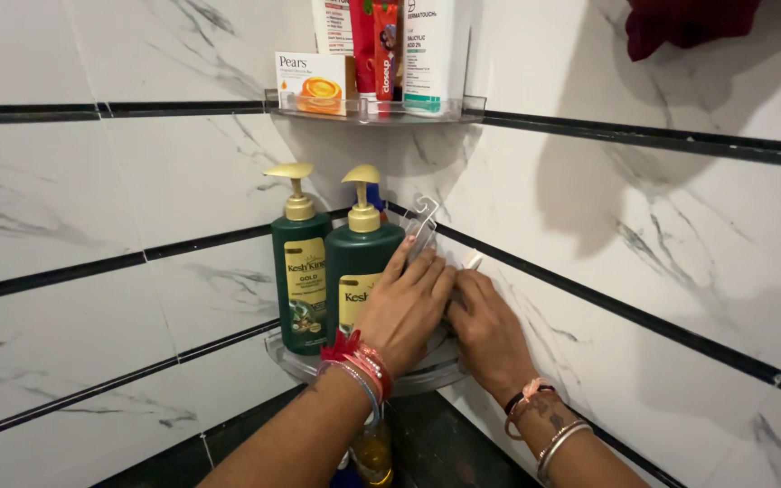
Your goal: The person arranges personal care items, including bottles of shampoo and soap, onto a corner shelf in a bathroom.
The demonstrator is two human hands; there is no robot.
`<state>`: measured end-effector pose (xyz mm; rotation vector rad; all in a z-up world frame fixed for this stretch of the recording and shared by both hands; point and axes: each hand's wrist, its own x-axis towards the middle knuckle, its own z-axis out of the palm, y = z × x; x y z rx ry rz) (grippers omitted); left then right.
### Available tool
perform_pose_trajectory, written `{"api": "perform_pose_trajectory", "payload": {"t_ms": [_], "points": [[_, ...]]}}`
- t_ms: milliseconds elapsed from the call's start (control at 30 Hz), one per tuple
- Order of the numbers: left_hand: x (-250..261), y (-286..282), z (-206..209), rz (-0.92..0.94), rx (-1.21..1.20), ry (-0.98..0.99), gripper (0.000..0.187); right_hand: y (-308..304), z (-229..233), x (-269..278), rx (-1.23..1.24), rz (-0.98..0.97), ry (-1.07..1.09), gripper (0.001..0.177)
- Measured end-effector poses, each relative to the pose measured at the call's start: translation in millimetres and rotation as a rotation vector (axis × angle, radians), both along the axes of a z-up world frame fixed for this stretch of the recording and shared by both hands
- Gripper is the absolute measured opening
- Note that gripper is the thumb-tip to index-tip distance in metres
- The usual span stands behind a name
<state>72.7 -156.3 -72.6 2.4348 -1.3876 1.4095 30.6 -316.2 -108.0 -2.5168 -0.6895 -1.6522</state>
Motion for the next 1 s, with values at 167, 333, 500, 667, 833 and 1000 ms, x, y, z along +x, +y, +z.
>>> {"api": "perform_pose_trajectory", "payload": {"t_ms": [167, 333, 500, 667, 833, 1000], "points": [[-2, 2, 2, -0.026, -0.014, 0.035, 0.061, 0, 4, 14, 0.061, 0.122, 0.134, 0.027], [1, 2, 2, -0.005, -0.018, 0.018, 0.063, 2, 9, 30, 0.229, 0.163, 0.275, 0.032], [-4, -2, 6, 0.048, 0.017, 0.037, 0.078, 10, 19, 41, 0.438, 0.348, 0.182, 0.034], [-8, -3, 10, 0.139, 0.006, -0.063, 0.074, 28, 17, 49, 0.754, 0.157, 0.253, 0.022], [-7, 11, 16, 0.19, 0.056, -0.058, 0.066, 48, 2, 53, 0.882, -0.005, 0.189, 0.022], [-6, 18, 18, 0.227, 0.123, -0.184, 0.049, 58, -18, 60, 0.819, 0.002, 0.102, 0.023]]}}
